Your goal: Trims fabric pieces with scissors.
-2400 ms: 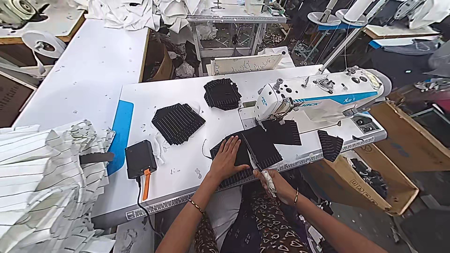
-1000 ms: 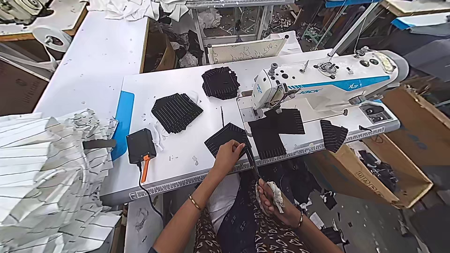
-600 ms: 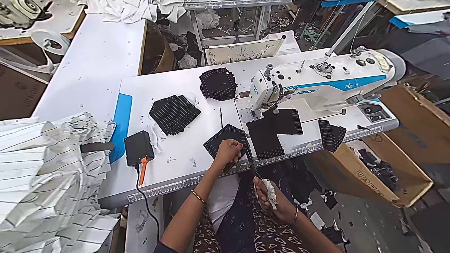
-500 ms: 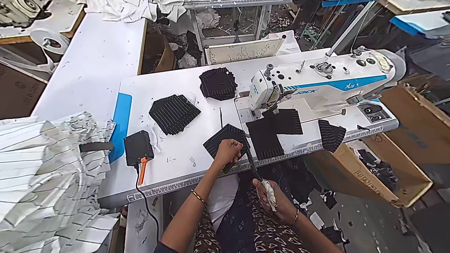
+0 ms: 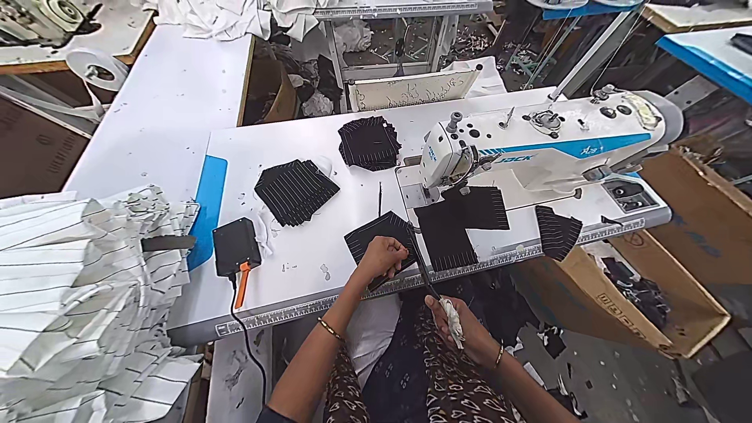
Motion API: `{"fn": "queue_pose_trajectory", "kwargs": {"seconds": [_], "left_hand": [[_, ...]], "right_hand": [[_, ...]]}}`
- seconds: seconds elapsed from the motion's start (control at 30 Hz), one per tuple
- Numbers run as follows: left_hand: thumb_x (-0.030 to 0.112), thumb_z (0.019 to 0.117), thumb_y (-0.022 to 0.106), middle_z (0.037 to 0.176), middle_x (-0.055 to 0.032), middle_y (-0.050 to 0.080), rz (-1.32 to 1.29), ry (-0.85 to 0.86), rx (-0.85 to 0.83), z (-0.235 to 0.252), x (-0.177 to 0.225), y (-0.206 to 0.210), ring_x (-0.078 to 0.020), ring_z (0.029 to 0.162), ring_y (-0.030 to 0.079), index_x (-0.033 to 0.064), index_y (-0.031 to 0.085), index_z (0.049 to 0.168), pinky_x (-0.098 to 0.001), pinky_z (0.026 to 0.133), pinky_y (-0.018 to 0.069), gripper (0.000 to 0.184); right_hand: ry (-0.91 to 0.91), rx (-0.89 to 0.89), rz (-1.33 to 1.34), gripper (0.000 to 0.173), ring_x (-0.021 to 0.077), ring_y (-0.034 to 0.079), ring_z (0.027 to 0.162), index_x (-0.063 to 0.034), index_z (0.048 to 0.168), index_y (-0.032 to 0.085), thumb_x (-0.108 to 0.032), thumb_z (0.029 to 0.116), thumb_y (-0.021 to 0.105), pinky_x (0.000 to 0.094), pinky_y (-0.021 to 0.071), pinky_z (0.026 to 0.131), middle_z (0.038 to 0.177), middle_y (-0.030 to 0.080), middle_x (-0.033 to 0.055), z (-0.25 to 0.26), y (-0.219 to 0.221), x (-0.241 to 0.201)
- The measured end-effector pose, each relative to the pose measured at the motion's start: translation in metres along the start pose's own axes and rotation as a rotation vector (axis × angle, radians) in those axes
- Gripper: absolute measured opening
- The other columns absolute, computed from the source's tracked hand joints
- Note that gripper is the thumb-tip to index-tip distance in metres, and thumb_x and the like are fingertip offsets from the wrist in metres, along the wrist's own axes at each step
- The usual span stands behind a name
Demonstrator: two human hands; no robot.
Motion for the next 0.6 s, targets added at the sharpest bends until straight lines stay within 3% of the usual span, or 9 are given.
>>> {"fn": "queue_pose_trajectory", "kwargs": {"seconds": [0.17, 0.4, 0.47, 0.6], "left_hand": [[0.013, 0.1009, 0.064, 0.058, 0.0015, 0.061, 0.056, -0.001, -0.058, 0.001, 0.0, 0.002, -0.004, 0.04, 0.051, 0.0001, 0.067, 0.101, -0.0191, 0.04, 0.0423, 0.014], [0.016, 0.1001, 0.066, 0.062, 0.0012, 0.062, 0.247, 0.038, -0.16, -0.009, -0.002, 0.0, -0.0043, 0.044, 0.052, 0.0011, 0.068, 0.101, -0.0209, 0.047, 0.0456, 0.015], [0.022, 0.1003, 0.067, 0.066, 0.0001, 0.065, 0.234, 0.037, -0.085, -0.014, 0.001, -0.007, -0.0049, 0.047, 0.054, 0.0016, 0.07, 0.106, -0.0223, 0.05, 0.0482, 0.021], [0.026, 0.1048, 0.06, 0.068, -0.0006, 0.068, -0.15, 0.093, 0.19, -0.011, 0.006, -0.021, -0.0036, 0.043, 0.054, -0.0012, 0.067, 0.116, -0.0194, 0.043, 0.0455, 0.03]], "right_hand": [[0.019, -0.043, 0.025, 0.04, 0.0011, 0.045, 0.044, -0.0139, 0.077, 0.054, -0.035, 0.1095, 0.047, 0.0161, 0.0393, 0.042, 0.057, 0.048, -0.0067, 0.001, 0.001, -0.005], [0.027, -0.069, 0.055, 0.037, 0.0009, 0.044, 0.042, -0.0146, 0.074, 0.053, -0.03, 0.1076, 0.052, 0.016, 0.0386, 0.041, 0.055, 0.047, -0.0074, -0.001, -0.003, 0.0], [0.024, -0.087, 0.067, 0.038, 0.0006, 0.044, 0.042, -0.0151, 0.073, 0.053, -0.031, 0.1076, 0.051, 0.016, 0.0382, 0.041, 0.055, 0.047, -0.0077, -0.005, -0.001, 0.001], [-0.002, -0.125, 0.058, 0.032, 0.0001, 0.046, 0.044, -0.0147, 0.08, 0.055, -0.032, 0.1066, 0.052, 0.0149, 0.0402, 0.042, 0.057, 0.05, -0.0078, -0.011, 0.008, 0.001]]}}
Point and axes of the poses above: each hand's wrist, its own z-axis towards the middle knuckle, its own y-axis out of the palm, x = y × z, the point moved 10 cm from there along z, towards the middle knuckle
